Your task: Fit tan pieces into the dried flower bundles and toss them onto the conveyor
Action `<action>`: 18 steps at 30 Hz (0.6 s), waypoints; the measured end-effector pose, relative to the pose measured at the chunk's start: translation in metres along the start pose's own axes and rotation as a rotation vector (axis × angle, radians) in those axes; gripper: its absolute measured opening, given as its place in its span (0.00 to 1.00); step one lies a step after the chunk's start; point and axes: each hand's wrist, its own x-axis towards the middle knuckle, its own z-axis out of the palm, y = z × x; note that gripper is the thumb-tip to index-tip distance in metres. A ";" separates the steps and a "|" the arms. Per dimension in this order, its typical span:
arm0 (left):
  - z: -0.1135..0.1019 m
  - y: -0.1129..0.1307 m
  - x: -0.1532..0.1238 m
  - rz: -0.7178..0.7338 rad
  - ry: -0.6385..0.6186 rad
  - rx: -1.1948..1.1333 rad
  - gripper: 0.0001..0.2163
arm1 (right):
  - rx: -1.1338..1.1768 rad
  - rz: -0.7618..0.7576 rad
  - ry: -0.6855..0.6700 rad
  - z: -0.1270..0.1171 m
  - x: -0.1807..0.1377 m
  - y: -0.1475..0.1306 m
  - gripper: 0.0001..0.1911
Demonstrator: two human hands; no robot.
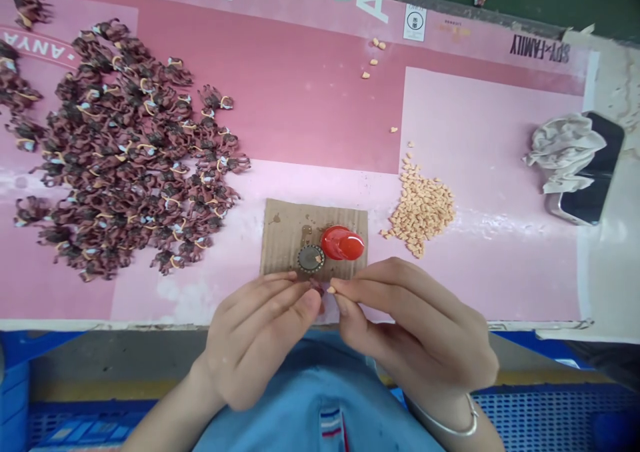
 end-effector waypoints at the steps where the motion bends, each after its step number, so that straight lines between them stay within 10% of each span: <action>1: 0.000 0.002 0.000 0.002 0.005 0.014 0.08 | 0.002 0.005 -0.006 0.000 0.000 0.000 0.09; 18: -0.014 0.005 0.011 -0.032 -0.080 0.059 0.09 | -0.218 -0.075 -0.165 -0.008 -0.001 -0.015 0.09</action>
